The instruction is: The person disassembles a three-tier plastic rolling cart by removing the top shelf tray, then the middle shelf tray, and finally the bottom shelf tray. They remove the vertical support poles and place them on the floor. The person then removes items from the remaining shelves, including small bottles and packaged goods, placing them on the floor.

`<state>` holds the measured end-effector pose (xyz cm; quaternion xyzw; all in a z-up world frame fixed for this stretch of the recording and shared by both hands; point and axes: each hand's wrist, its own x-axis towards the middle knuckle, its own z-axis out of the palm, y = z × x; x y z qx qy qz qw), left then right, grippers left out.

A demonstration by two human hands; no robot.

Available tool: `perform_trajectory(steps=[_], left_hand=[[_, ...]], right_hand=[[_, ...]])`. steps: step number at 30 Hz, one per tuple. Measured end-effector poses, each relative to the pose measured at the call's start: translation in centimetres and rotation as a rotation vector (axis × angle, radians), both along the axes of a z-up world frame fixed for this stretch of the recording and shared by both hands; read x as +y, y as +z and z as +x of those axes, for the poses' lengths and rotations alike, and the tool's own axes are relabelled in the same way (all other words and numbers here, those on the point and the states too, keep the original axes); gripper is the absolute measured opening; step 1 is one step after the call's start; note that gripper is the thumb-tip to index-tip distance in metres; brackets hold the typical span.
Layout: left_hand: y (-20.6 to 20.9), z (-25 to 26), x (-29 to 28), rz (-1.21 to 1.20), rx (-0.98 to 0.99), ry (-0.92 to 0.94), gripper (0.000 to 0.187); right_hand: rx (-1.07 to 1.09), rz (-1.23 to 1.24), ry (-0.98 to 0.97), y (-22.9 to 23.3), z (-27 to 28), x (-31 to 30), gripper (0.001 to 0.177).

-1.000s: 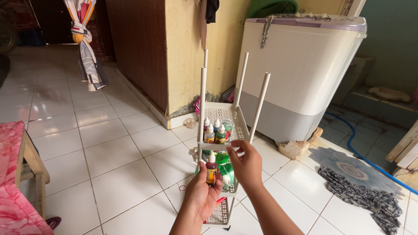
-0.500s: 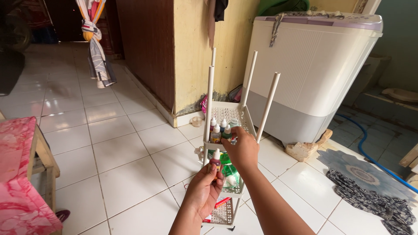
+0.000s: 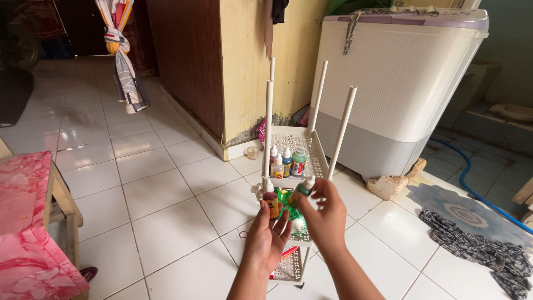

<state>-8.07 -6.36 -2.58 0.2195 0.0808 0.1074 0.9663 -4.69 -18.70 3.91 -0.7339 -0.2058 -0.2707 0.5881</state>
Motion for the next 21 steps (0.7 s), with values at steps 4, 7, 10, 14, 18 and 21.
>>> perform_trajectory(steps=[4, 7, 10, 14, 18, 21], left_hand=[[0.2, -0.1, -0.5, -0.041, -0.028, -0.022, 0.043], [0.6, -0.8, -0.7, 0.003, -0.158, -0.009, 0.036], [0.9, -1.1, -1.0, -0.003, -0.165, 0.002, 0.035], [1.0, -0.8, -1.1, 0.035, -0.221, 0.031, 0.035], [1.2, -0.5, -0.9, 0.029, -0.086, 0.076, 0.036], [1.4, -0.5, -0.4, 0.013, 0.036, 0.11, 0.035]], right_hand=[[0.037, -0.03, 0.07, -1.0, -2.2, 0.1, 0.031], [0.056, -0.059, 0.092, -1.5, -3.3, 0.6, 0.033], [0.138, -0.095, 0.108, -1.7, -3.9, 0.8, 0.032], [-0.051, -0.168, 0.072, -1.9, -4.2, 1.2, 0.032], [-0.013, -0.156, 0.079, -1.8, -3.7, 1.6, 0.026], [-0.033, -0.11, 0.017, -1.1, -2.0, 1.6, 0.022]])
